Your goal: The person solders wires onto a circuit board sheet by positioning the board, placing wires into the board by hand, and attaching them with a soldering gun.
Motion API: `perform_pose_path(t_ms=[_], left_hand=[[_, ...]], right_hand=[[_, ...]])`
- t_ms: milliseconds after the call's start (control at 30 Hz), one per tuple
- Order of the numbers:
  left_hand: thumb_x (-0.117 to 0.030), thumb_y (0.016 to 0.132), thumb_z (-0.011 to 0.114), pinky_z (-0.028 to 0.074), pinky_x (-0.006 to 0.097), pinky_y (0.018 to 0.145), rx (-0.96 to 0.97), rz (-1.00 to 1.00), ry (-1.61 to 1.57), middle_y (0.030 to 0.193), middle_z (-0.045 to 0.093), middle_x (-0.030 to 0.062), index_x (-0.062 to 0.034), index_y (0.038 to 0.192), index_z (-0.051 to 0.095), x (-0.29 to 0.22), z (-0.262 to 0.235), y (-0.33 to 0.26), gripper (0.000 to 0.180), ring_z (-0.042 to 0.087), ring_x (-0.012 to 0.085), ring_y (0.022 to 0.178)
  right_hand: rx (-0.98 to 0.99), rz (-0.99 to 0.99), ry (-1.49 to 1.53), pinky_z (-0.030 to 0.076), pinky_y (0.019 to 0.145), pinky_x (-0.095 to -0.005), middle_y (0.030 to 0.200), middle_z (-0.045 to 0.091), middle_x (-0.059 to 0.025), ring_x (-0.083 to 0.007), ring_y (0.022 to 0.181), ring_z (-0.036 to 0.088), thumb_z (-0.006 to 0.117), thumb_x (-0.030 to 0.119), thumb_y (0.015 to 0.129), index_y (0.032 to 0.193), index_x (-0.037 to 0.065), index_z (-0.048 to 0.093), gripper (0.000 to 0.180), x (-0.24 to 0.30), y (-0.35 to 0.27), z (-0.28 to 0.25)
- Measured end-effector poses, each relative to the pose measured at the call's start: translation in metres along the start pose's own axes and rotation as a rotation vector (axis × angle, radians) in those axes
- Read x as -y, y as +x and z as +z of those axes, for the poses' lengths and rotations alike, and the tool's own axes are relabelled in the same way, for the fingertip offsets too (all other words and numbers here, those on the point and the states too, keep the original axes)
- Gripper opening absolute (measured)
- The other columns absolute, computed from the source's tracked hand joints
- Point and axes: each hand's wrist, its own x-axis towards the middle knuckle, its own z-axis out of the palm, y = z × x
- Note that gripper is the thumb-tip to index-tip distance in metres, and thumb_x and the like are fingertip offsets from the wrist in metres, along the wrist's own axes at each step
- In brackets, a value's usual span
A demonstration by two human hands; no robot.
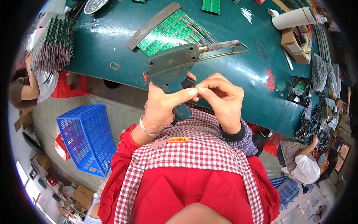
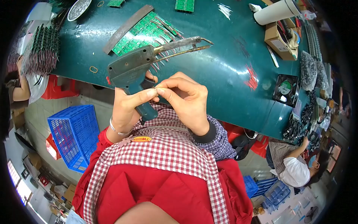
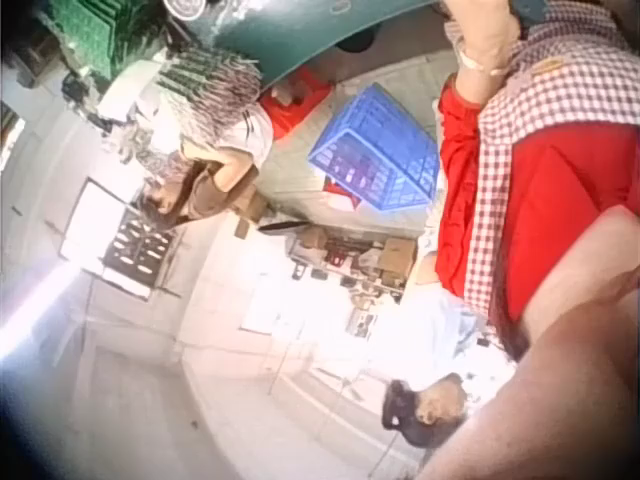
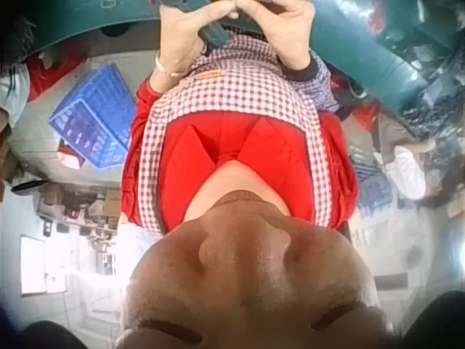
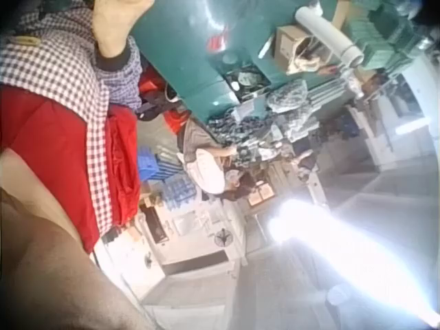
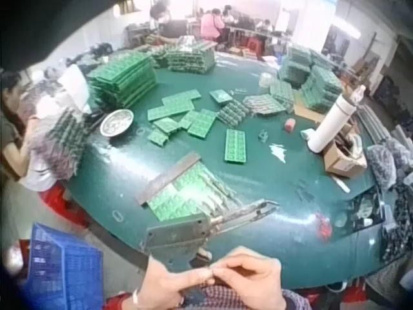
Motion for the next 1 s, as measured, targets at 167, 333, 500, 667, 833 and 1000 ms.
perform_pose_path(t_ms=[167,333,500,667,833,1000], left_hand=[[0.005,0.078,0.072,0.060,0.030,0.068,-0.025,-0.079,-0.067,0.106,0.063,0.0126,0.0035,0.118,0.057,0.003,0.001,0.003,0.043,0.068,0.0194,0.083],[0.006,0.078,0.071,0.060,0.030,0.068,-0.034,-0.058,-0.059,0.106,0.063,0.0129,0.0038,0.118,0.057,0.004,-0.001,0.002,0.043,0.068,0.0194,0.082],[0.006,0.078,0.072,0.060,0.030,0.068,-0.013,-0.025,-0.059,0.107,0.063,0.0134,0.0039,0.119,0.057,0.005,-0.005,0.002,0.044,0.069,0.0197,0.081],[0.005,0.078,0.073,0.059,0.030,0.066,-0.021,-0.038,-0.067,0.107,0.063,0.0137,0.0043,0.118,0.057,0.003,-0.007,-0.001,0.044,0.069,0.0193,0.079],[0.005,0.077,0.071,0.057,0.027,0.062,-0.077,-0.002,0.039,0.107,0.061,0.0158,0.0041,0.122,0.052,0.003,-0.007,-0.004,0.048,0.066,0.0187,0.075],[0.005,0.081,0.070,0.054,0.028,0.058,-0.216,0.166,0.110,0.099,0.064,0.0112,0.0050,0.114,0.056,0.000,-0.028,0.000,0.036,0.065,0.0168,0.068]], right_hand=[[-0.046,-0.373,-0.543,0.050,0.064,-0.0258,0.080,0.066,-0.0067,-0.0156,0.074,0.064,0.071,-0.007,0.078,0.090,-0.001,0.072,0.014,0.001,0.001,0.002],[-0.037,-0.049,-0.193,0.050,0.067,-0.0243,0.084,0.065,-0.0070,-0.0127,0.077,0.063,0.071,-0.006,0.081,0.092,-0.003,0.071,0.011,-0.001,0.002,0.001],[-0.023,0.055,0.054,0.051,0.068,-0.0242,0.087,0.064,-0.0074,-0.0130,0.077,0.063,0.069,-0.005,0.085,0.092,-0.005,0.071,0.007,-0.007,0.002,0.004],[0.003,0.010,-0.025,0.051,0.068,-0.0240,0.086,0.063,-0.0070,-0.0131,0.077,0.063,0.067,-0.006,0.086,0.091,-0.005,0.070,0.006,0.001,0.003,0.009],[-0.007,-0.051,-0.252,0.051,0.065,-0.0260,0.081,0.063,-0.0074,-0.0133,0.073,0.062,0.070,-0.006,0.082,0.090,-0.003,0.070,0.008,-0.005,0.003,0.012],[0.143,-0.344,-0.498,0.049,0.064,-0.0337,0.080,0.062,-0.0110,-0.0259,0.074,0.062,0.071,-0.006,0.074,0.082,0.000,0.066,0.011,0.000,0.024,0.021]])
